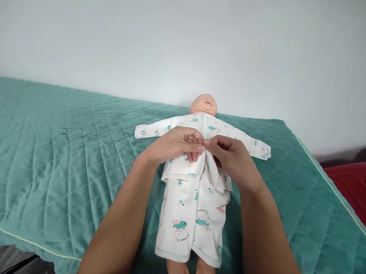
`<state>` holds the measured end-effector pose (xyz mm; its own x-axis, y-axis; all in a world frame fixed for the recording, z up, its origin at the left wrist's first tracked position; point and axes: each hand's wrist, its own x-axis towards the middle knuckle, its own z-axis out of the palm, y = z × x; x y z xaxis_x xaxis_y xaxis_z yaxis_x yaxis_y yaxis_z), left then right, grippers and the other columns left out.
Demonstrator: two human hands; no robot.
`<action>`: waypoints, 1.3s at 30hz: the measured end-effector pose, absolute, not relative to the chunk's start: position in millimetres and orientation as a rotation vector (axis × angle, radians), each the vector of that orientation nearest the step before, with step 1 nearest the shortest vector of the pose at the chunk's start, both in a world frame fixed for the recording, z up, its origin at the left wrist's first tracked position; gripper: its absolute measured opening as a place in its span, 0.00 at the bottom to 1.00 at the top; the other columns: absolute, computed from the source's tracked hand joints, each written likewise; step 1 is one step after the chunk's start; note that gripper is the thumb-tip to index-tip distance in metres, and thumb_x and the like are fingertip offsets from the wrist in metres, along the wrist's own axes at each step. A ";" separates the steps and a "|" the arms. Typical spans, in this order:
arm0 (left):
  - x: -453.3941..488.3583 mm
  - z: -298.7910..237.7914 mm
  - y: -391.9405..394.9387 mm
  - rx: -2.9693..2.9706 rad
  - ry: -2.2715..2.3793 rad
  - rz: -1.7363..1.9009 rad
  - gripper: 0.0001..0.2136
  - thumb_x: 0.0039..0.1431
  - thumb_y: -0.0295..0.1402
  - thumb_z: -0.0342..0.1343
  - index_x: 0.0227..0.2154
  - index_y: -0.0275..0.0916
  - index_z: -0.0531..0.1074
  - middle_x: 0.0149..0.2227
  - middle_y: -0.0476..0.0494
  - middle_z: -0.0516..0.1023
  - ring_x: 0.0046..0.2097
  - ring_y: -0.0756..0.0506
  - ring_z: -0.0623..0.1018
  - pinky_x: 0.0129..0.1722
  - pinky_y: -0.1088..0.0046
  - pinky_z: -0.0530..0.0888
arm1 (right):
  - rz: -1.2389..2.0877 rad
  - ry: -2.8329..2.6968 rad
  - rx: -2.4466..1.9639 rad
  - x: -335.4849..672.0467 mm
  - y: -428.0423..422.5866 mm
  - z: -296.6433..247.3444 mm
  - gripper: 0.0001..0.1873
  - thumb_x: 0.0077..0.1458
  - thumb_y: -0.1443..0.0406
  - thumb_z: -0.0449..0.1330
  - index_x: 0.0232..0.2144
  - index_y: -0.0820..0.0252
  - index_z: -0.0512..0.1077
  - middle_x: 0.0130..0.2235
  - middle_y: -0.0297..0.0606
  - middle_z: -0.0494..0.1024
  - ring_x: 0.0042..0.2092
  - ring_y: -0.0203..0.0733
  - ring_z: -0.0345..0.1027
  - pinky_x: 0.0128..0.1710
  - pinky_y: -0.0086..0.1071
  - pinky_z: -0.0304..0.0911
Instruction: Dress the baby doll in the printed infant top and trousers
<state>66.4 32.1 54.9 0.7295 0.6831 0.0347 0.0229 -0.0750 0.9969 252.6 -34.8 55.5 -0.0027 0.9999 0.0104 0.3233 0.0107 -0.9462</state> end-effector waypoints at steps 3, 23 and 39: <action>66.9 51.1 33.5 1.514 0.579 0.610 0.08 0.58 0.37 0.64 0.33 0.37 0.75 0.26 0.47 0.77 0.27 0.50 0.77 0.31 0.72 0.77 | 1.033 -1.456 -1.401 252.5 -33.4 51.8 0.23 0.59 0.49 0.61 0.20 0.58 0.69 0.18 0.28 0.63 0.22 0.32 0.52 0.23 0.29 0.49; 66.4 51.4 32.7 1.544 0.646 0.559 0.10 0.59 0.37 0.63 0.29 0.36 0.72 0.22 0.47 0.77 0.23 0.50 0.77 0.22 0.77 0.72 | 1.266 -1.223 -1.250 252.3 -27.0 44.3 0.18 0.60 0.51 0.61 0.28 0.59 0.71 0.27 0.38 0.81 0.26 0.38 0.76 0.23 0.27 0.64; 61.0 56.7 31.8 1.636 0.788 0.500 0.06 0.52 0.25 0.57 0.33 0.38 0.75 0.27 0.47 0.78 0.29 0.49 0.80 0.27 0.76 0.78 | 1.254 -1.213 -1.241 250.8 -26.2 43.9 0.19 0.61 0.52 0.61 0.25 0.58 0.70 0.29 0.40 0.83 0.27 0.40 0.78 0.22 0.26 0.63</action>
